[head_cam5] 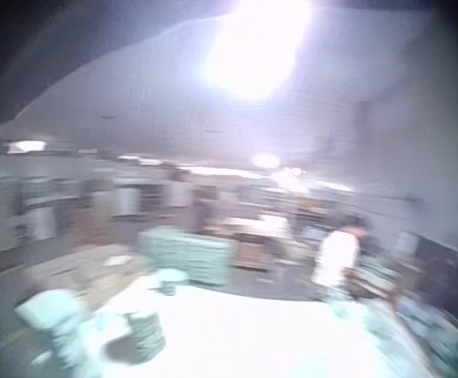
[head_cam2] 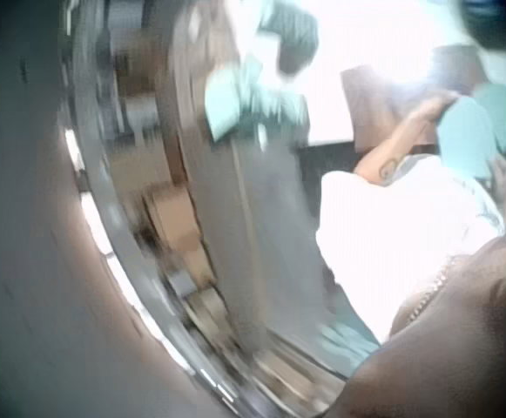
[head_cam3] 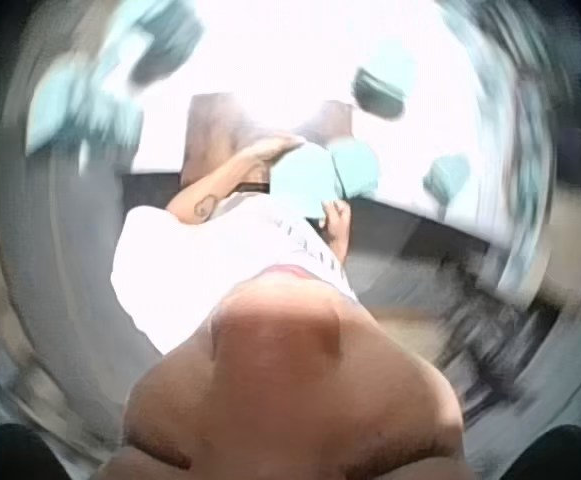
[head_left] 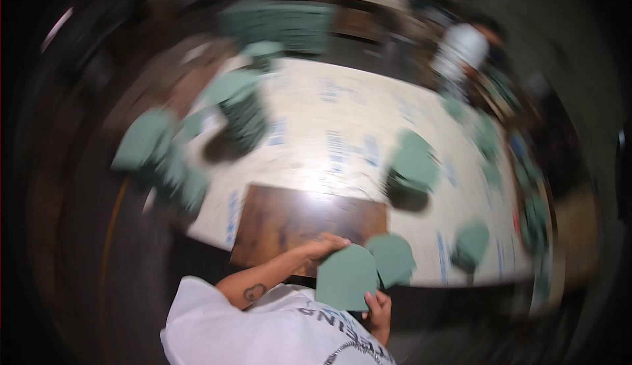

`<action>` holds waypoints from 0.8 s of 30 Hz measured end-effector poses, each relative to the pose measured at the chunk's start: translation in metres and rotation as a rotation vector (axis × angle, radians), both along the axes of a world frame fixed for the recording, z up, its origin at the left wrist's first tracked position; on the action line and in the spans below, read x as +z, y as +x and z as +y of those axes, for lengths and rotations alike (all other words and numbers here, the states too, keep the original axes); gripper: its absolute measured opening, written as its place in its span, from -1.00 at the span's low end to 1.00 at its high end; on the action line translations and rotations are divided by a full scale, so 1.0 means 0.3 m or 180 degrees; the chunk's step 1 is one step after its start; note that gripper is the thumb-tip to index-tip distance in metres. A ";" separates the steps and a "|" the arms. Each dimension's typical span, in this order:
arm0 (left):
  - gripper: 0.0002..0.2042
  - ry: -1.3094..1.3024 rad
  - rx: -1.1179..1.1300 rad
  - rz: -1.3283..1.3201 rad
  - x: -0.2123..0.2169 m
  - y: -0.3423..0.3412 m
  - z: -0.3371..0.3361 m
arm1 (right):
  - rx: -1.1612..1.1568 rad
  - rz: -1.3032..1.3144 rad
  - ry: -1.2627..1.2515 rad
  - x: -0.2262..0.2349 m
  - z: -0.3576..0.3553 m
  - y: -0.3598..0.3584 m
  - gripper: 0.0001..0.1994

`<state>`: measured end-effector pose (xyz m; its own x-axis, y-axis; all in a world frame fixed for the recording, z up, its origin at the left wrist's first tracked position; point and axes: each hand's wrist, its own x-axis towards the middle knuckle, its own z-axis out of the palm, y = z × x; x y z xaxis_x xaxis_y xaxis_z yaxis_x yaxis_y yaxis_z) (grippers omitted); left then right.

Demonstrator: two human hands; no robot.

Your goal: The person is trimming the excess material from the edges of green foam pieces using a utility knife.

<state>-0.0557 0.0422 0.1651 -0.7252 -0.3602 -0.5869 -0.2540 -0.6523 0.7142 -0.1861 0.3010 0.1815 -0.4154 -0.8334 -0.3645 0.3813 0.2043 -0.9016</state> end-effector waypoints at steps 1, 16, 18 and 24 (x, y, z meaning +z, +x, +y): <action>-0.66 0.0183 0.0433 0.0407 -0.042 0.040 0.034 | -0.0007 0.0012 0.0220 0.025 -0.027 -0.010 -0.76; -0.62 -0.0485 0.4512 0.0652 0.089 0.061 0.704 | 0.2866 0.3136 -0.1418 -0.101 -0.603 -0.334 -0.67; -0.57 -0.0742 0.4673 0.0216 0.079 0.068 0.767 | 0.3257 0.3140 -0.1635 -0.027 -0.608 -0.311 -0.60; -0.54 -0.2288 0.5017 -0.1394 0.212 0.127 0.702 | 0.4282 0.3068 -0.0554 0.287 -0.440 -0.231 -0.52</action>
<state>-0.0176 0.2526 0.2288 0.6735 -0.7373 -0.0539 0.0097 -0.0640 0.9979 -0.2555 0.1690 0.2677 0.5831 -0.7595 -0.2883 -0.6455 -0.2176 -0.7321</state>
